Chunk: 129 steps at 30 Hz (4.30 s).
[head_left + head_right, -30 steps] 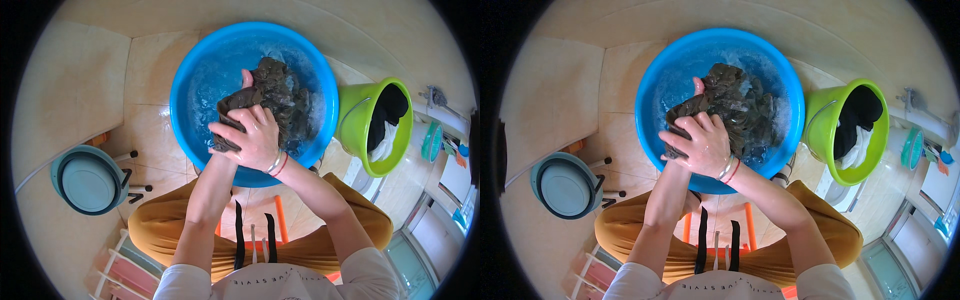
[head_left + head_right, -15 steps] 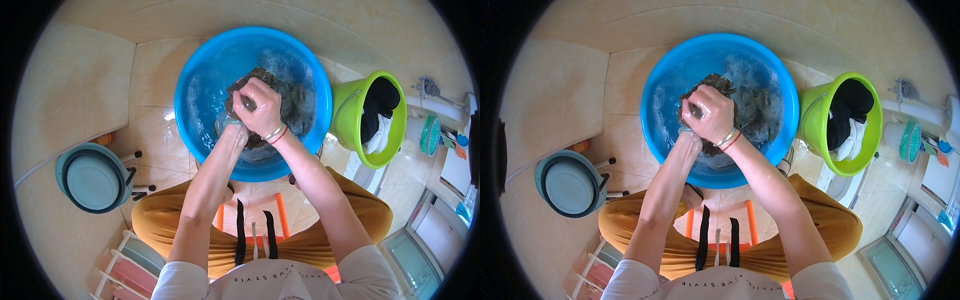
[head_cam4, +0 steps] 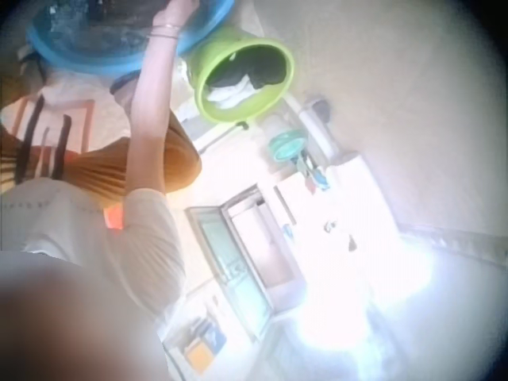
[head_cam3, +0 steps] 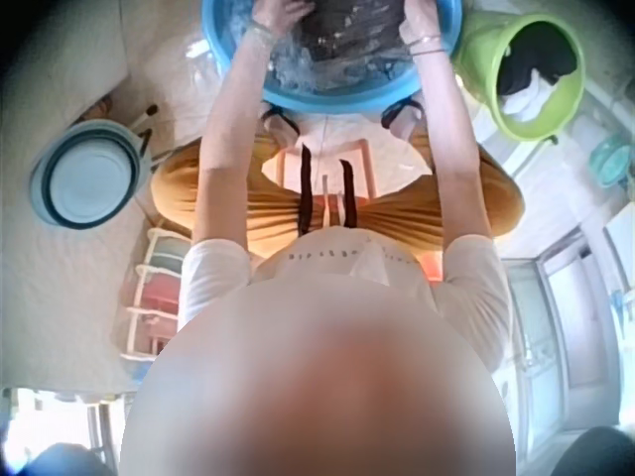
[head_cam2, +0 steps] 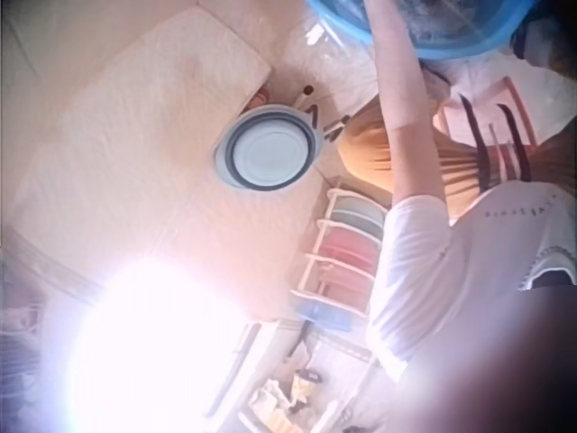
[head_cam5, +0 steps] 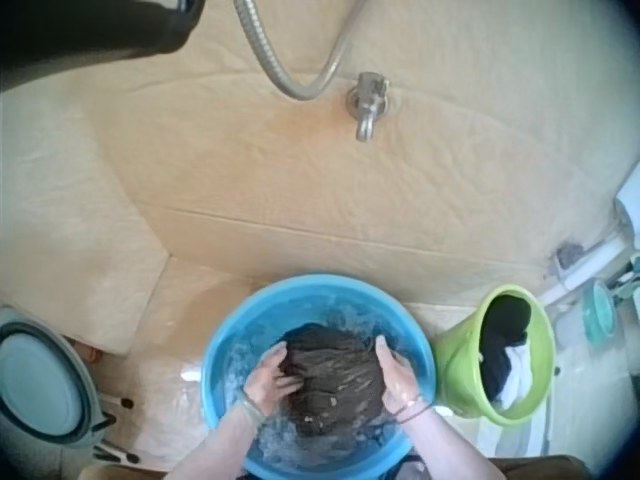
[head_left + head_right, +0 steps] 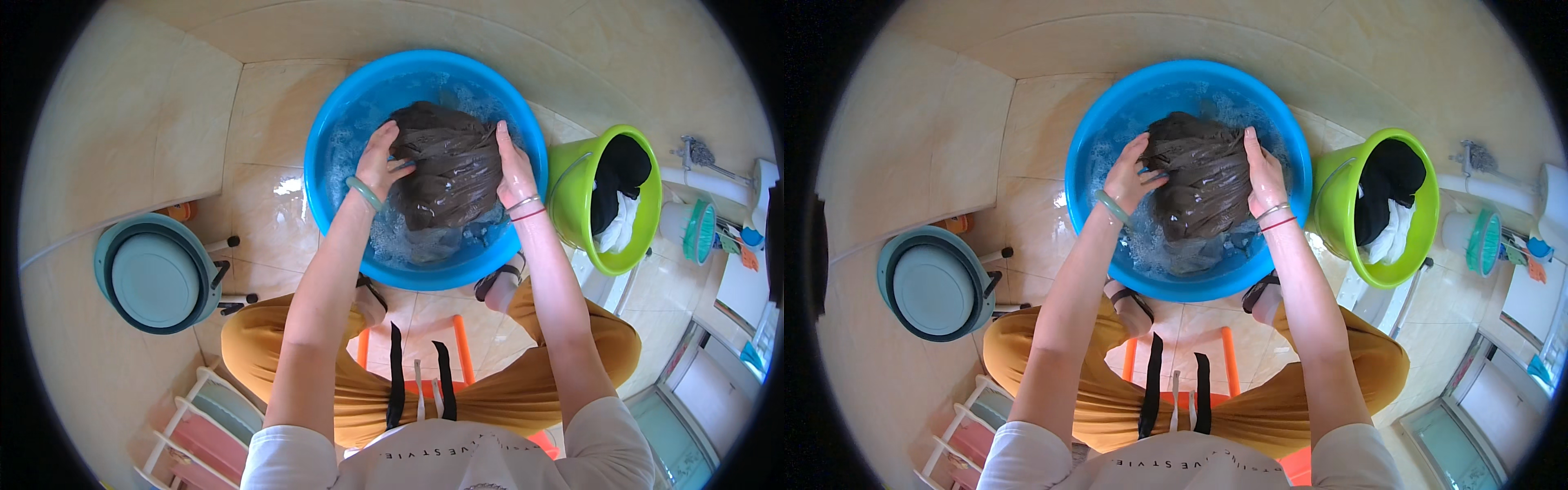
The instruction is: The person sits on a small stool and hand-washes various garments in a blue basin filled with soapy water. They scrub and rinse a yellow cloth, a white cloth, a black garment, and a grey patterned cloth, transferring each item to a green bucket after washing.
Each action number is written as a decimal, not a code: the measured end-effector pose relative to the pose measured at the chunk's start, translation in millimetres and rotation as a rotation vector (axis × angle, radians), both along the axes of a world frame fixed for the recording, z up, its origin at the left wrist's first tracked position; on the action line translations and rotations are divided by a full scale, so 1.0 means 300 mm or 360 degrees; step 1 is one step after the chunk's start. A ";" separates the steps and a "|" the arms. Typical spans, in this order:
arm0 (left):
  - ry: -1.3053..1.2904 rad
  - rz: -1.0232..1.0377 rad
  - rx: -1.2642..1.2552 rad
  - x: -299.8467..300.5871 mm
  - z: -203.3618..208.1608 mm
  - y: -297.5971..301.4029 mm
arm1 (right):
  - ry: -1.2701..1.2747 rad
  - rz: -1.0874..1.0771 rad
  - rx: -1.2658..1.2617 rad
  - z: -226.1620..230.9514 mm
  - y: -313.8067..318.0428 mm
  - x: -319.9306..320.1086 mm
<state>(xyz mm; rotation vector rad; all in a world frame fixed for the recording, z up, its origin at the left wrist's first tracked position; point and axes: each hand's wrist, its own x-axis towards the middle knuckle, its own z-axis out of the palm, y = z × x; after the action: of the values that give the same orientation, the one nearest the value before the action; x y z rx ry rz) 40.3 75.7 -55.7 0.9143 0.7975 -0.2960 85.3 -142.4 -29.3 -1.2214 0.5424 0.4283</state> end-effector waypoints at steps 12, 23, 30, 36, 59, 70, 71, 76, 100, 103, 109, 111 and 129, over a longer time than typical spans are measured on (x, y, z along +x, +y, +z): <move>-0.0169 0.0128 0.0498 -0.092 0.006 -0.070 | -0.0986 0.0208 -0.0029 0.061 0.092 0.027; -0.0704 -0.0956 0.2155 -0.020 -0.268 -0.133 | -0.1049 0.0713 -0.1534 -0.362 0.129 -0.139; -0.0650 -0.1234 0.2449 0.030 -0.409 -0.155 | -0.0626 0.0931 -0.1541 -0.579 0.109 -0.118; -0.0750 -0.1129 0.2583 -0.004 -0.646 -0.089 | -0.0337 0.1082 -0.1318 -0.554 0.162 -0.115; 0.0002 0.0744 -0.0882 -0.145 -0.117 -0.277 | -0.0824 0.0449 -0.0948 0.067 0.150 -0.040; -0.0574 0.0454 -0.1387 -0.132 0.137 -0.246 | -0.1181 0.0886 -0.0746 0.366 0.077 -0.395; -0.0514 0.0451 -0.1394 -0.139 0.177 -0.236 | -0.1121 0.0946 -0.0660 0.375 0.065 -0.402; -0.0422 0.0162 -0.1381 -0.154 0.186 -0.168 | -0.0459 0.1154 -0.0154 0.442 0.013 -0.369; -0.0284 -0.0620 0.0187 -0.100 0.297 -0.204 | -0.0337 0.0306 -0.0029 0.201 0.085 -0.067; -0.0440 -0.0821 0.0619 -0.081 0.226 -0.199 | -0.0637 0.0372 -0.0357 0.194 0.100 -0.053; -0.0467 -0.0923 0.1054 -0.087 0.129 -0.239 | -0.0990 0.0463 -0.0577 0.107 0.109 -0.056; -0.0420 -0.1032 0.1264 -0.092 0.146 -0.251 | -0.0992 0.0532 -0.0834 0.112 0.097 -0.061; -0.0647 -0.0628 0.0024 -0.078 0.408 -0.232 | -0.1201 0.0655 -0.1344 0.289 0.117 -0.074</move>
<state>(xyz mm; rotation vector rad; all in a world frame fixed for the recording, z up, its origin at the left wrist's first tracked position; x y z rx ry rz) 17.0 6.1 66.6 1.1005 0.2413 -0.4299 63.1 -107.3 57.3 -2.1805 -0.2365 0.0285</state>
